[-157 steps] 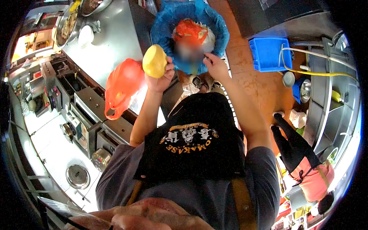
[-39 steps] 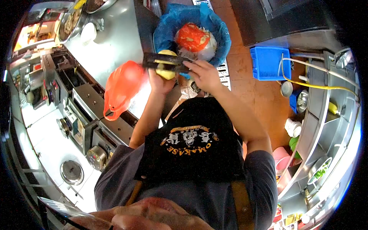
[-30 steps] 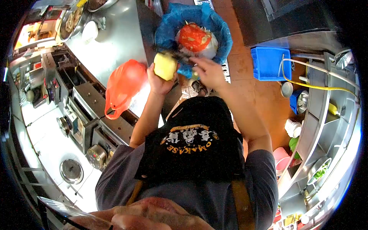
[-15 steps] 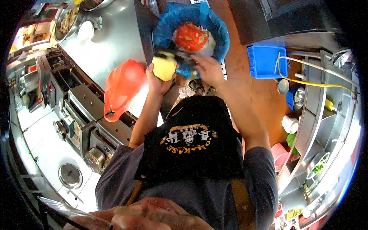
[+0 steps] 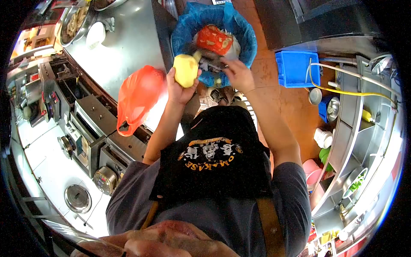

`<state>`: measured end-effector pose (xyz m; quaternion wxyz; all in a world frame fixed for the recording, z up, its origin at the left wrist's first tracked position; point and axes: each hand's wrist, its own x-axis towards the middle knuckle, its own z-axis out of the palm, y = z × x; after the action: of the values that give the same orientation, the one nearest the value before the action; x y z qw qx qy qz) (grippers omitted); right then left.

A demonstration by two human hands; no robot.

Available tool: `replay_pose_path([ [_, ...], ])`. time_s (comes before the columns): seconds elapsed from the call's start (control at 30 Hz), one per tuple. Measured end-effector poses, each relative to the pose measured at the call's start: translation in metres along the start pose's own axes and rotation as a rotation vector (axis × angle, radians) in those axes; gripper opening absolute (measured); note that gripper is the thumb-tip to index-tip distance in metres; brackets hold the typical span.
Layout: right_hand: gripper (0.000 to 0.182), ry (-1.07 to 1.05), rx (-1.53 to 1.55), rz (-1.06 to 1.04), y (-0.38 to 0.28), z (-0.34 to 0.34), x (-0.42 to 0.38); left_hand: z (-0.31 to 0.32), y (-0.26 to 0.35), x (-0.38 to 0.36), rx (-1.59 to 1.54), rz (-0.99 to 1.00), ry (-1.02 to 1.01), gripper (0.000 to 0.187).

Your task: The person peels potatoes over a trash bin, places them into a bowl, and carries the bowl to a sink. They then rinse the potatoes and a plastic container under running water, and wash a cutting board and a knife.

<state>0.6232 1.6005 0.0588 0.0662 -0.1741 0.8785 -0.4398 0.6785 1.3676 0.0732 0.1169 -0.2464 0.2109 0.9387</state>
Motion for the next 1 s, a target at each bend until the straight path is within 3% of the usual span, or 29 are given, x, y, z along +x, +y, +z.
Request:
replay_pose_path([
  [0.03,0.036,0.001,-0.001,-0.008,0.018,0.001,-0.003,0.0,0.003,-0.001,-0.001,0.007,-0.004,0.058],
  [0.1,0.036,-0.004,-0.006,0.244,0.045,0.009,-0.008,-0.001,0.008,-0.002,-0.04,-0.013,-0.028,0.058],
  [0.17,0.033,-0.036,0.051,0.209,-0.014,0.004,-0.008,-0.004,0.004,-0.002,-0.076,0.003,0.041,0.057],
  [0.23,0.032,0.011,0.102,-0.1,-0.046,0.01,-0.004,-0.001,0.0,0.007,-0.117,0.016,0.143,0.056],
  [0.37,0.032,0.037,0.076,-0.108,-0.008,0.024,0.004,-0.002,0.001,0.004,-0.104,-0.014,0.065,0.054],
  [0.43,0.033,-0.106,-0.071,0.38,0.024,0.018,-0.001,0.002,0.01,-0.002,-0.13,-0.027,0.071,0.055],
  [0.5,0.033,-0.13,0.07,0.429,0.019,0.017,-0.006,0.008,0.013,-0.001,-0.159,-0.023,0.115,0.051],
  [0.57,0.033,0.05,0.06,0.022,-0.029,0.012,-0.001,-0.006,0.007,0.006,-0.171,-0.019,0.079,0.049],
  [0.63,0.033,-0.055,0.056,-0.057,-0.069,0.006,0.003,-0.011,0.007,0.016,-0.166,-0.01,0.018,0.048],
  [0.7,0.034,0.085,0.069,-0.236,-0.048,0.019,0.01,-0.016,0.004,0.01,-0.19,-0.005,-0.173,0.049],
  [0.73,0.034,0.092,0.069,-0.237,-0.021,0.026,0.008,-0.012,0.006,0.004,-0.185,-0.007,-0.177,0.049],
  [0.8,0.033,-0.181,0.089,0.429,0.037,0.031,0.004,0.007,0.018,-0.01,-0.215,-0.064,-0.322,0.051],
  [0.83,0.033,-0.181,0.089,0.421,0.034,0.028,0.003,0.018,0.026,-0.014,-0.213,-0.058,-0.326,0.051],
  [0.9,0.033,-0.158,0.517,0.538,0.022,0.018,-0.013,0.04,0.035,-0.025,-0.356,-0.133,-0.386,0.054],
  [0.97,0.034,-0.108,0.62,0.52,-0.008,0.015,-0.013,0.046,0.035,-0.031,-0.309,-0.094,-0.398,0.055],
  [1.0,0.035,-0.029,0.729,0.489,-0.017,0.017,-0.01,0.04,0.034,-0.028,-0.186,-0.02,-0.305,0.056],
])
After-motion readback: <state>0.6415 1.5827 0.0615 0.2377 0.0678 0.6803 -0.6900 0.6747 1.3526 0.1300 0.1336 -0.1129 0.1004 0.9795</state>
